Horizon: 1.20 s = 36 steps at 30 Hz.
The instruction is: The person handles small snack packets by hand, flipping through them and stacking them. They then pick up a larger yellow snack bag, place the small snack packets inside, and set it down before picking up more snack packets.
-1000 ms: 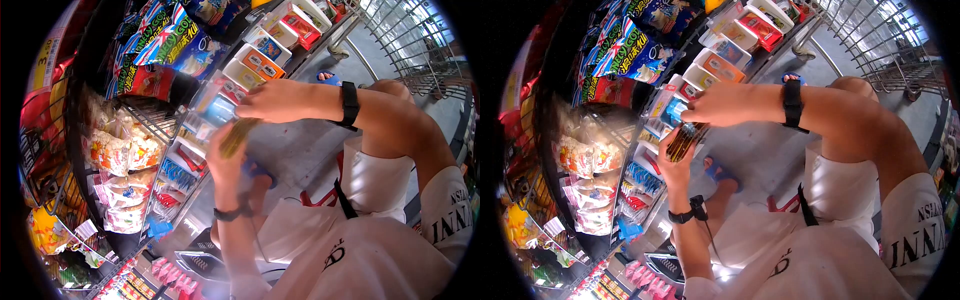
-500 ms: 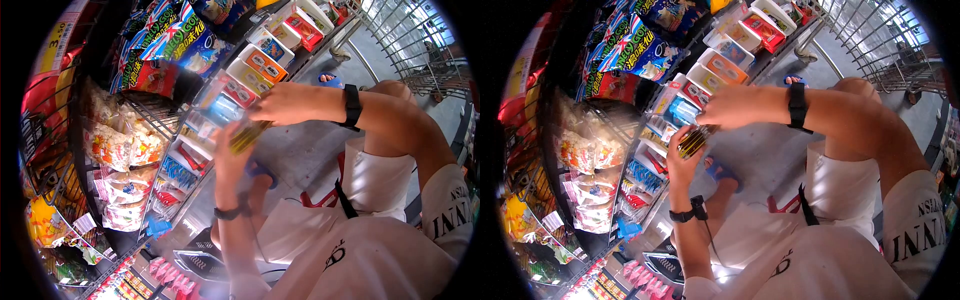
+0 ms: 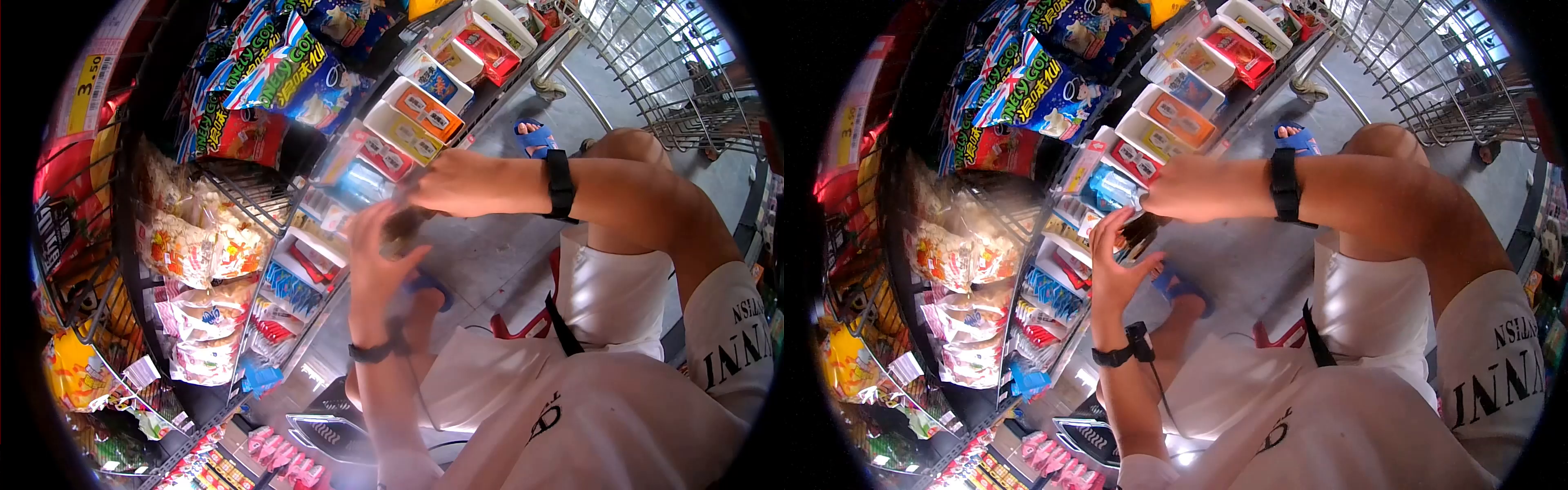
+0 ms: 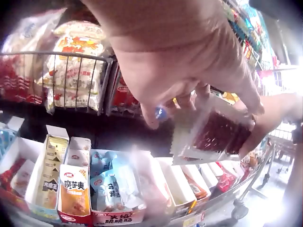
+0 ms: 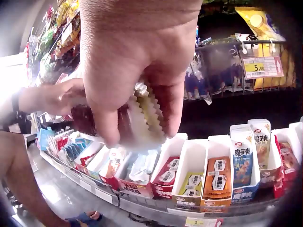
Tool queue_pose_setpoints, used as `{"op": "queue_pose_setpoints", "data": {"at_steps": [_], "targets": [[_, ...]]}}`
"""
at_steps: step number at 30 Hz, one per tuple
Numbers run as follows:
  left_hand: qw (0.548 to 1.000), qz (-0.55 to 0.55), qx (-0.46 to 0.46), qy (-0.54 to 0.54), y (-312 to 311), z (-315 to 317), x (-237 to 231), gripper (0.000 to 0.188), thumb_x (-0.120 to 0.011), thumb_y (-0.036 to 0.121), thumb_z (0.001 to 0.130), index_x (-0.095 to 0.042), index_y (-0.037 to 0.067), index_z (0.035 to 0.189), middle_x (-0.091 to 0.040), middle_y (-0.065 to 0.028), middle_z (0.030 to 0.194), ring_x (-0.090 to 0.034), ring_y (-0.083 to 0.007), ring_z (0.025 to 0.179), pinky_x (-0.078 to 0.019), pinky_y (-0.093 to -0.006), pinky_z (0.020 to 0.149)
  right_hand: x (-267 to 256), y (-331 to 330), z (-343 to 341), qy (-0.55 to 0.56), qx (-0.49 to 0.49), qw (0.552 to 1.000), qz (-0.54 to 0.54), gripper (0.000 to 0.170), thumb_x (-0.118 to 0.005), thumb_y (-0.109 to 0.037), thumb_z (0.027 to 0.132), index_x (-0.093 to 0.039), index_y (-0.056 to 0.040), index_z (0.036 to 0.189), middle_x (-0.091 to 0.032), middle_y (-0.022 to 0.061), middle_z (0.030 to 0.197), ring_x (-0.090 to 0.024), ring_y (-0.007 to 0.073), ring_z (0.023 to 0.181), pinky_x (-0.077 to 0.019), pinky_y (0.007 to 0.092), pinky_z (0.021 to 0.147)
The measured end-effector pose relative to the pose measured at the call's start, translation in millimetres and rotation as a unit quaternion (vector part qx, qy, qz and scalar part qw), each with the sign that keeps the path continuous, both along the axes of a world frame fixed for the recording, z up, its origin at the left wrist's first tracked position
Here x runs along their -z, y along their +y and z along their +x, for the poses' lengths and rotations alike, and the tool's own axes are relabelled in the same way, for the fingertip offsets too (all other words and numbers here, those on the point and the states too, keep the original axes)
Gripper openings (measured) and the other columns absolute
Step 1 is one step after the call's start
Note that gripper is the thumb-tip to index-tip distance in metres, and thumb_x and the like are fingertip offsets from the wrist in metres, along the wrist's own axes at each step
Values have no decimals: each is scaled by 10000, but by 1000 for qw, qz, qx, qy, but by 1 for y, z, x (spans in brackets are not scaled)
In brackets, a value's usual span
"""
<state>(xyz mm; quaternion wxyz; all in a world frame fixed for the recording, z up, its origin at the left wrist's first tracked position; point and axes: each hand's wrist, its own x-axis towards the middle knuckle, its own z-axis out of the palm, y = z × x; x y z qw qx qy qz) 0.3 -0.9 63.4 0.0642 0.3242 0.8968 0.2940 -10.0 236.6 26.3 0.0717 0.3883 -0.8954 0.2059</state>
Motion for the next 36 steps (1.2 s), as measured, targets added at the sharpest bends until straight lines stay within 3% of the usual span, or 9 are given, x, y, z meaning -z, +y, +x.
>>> {"op": "queue_pose_setpoints", "data": {"at_steps": [6, 11, 16, 21, 24, 26, 29, 35, 36], "targets": [[999, 34, -20, 2, 2, -1, 11, 614, -833, 121, 701, -590, 58, 1262, -608, -127, 1274, -555, -282, 1195, -412, -395, 1030, -9, -2, 5, -8, -13, 997, 81, 106, -697, -151, 751, -652, -79, 815, -681, 83, 708, -705, 265, 714, -540, 369, 613], [963, 11, -164, -212, 23, 13, 3, 510, -786, 155, 793, -556, 38, 1233, -659, -181, 1130, -667, -324, 947, -521, -390, 853, -16, -7, 9, -13, -16, 996, 82, 88, -687, -130, 744, -645, -81, 805, -673, 85, 682, -700, 268, 684, -530, 372, 593], [983, -43, -99, -147, 11, 12, 25, 446, -768, 184, 820, -562, 36, 1187, -671, -195, 1039, -678, -327, 901, -525, -391, 819, -9, -11, 3, -47, -22, 997, 53, 143, -696, -141, 721, -635, -68, 827, -677, 104, 703, -695, 298, 685, -534, 399, 597], [953, -46, -142, -263, 16, 13, 19, 443, -750, 204, 839, -554, 0, 1180, -669, -178, 1066, -669, -303, 964, -514, -383, 843, -9, 0, -11, -147, 9, 988, 45, 526, -805, -307, 716, -550, -34, 1085, -694, 144, 828, -708, 351, 770, -565, 438, 666], [926, 56, -169, -332, 3, 13, 34, 395, -712, 173, 874, -561, -10, 1191, -663, -125, 1133, -663, -254, 990, -516, -357, 862, -15, 11, -22, -225, 28, 974, 6, 709, -804, -404, 754, -463, -6, 1232, -688, 184, 939, -695, 383, 887, -560, 442, 759], [791, 314, -248, -463, -5, 14, 47, 341, -658, 153, 925, -572, 8, 1221, -644, -78, 1181, -657, -205, 1016, -520, -325, 893, -10, 14, -25, -262, 72, 961, -55, 723, -733, -492, 838, -448, 14, 1269, -672, 231, 985, -670, 408, 936, -535, 442, 797], [699, 378, -315, -519, -2, 14, 17, 320, -616, 146, 961, -572, 31, 1256, -646, -70, 1178, -650, -191, 1051, -524, -318, 930, -23, 7, -23, -373, 158, 907, -116, 649, -667, -552, 889, -554, 24, 1166, -682, 197, 931, -684, 344, 841, -524, 398, 731], [748, 436, -224, -448, -9, 14, 33, 274, -607, 177, 972, -595, 55, 1218, -673, -59, 1153, -655, -202, 1047, -528, -376, 917, -19, -8, -9, -509, 71, 828, -227, 521, -526, -516, 987, -651, -10, 968, -673, 108, 798, -665, 215, 741, -507, 361, 684], [684, 465, -265, -496, -7, 12, 36, 276, -587, 206, 985, -598, 62, 1220, -676, -54, 1148, -656, -205, 1041, -529, -382, 900, -15, -14, -12, -501, 70, 830, -235, 494, -527, -471, 1003, -661, -3, 923, -664, 81, 781, -646, 178, 716, -501, 331, 662]]}}
